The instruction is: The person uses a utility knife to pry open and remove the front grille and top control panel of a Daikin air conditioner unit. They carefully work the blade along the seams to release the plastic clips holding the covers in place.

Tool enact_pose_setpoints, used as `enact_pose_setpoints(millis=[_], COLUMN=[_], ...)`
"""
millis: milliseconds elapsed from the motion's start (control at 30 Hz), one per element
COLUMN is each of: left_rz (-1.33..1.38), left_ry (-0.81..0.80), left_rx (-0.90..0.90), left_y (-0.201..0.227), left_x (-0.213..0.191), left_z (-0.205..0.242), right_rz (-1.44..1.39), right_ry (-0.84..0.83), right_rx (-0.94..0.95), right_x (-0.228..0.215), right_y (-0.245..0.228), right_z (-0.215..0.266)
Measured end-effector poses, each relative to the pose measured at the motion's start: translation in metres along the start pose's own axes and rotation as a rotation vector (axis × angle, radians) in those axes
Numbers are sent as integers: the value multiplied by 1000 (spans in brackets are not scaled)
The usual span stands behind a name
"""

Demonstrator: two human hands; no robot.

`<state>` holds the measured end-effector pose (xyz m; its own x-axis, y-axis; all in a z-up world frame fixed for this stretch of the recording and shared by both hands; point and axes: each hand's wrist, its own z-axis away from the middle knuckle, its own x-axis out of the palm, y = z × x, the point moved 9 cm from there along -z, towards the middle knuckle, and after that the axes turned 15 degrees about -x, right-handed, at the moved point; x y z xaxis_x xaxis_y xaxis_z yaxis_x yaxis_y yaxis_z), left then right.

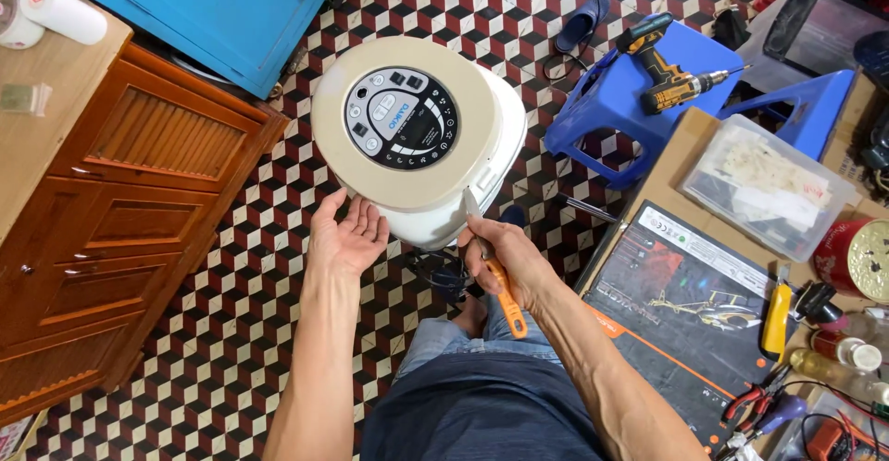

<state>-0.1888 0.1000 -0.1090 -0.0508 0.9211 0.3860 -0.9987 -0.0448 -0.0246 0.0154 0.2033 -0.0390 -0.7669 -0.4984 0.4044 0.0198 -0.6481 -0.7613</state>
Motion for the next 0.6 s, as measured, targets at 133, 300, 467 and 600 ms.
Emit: enact_pose_setpoints(millis=[133, 300, 467, 600], left_rz=[-11, -43, -82, -125], left_ry=[33, 75, 91, 118], left_rx=[-14, 14, 24, -14], left_y=[2, 3, 6, 9], left_x=[-2, -3, -2, -3], left_z=[-5, -7, -4, -6], right_rz=[-14, 367, 483, 314], right_ry=[-26, -12, 36, 62], right_rx=[15, 4, 24, -49], right_x=[-1, -2, 9, 6], right_y=[0, -5, -9, 5], right_z=[1, 4, 8, 0])
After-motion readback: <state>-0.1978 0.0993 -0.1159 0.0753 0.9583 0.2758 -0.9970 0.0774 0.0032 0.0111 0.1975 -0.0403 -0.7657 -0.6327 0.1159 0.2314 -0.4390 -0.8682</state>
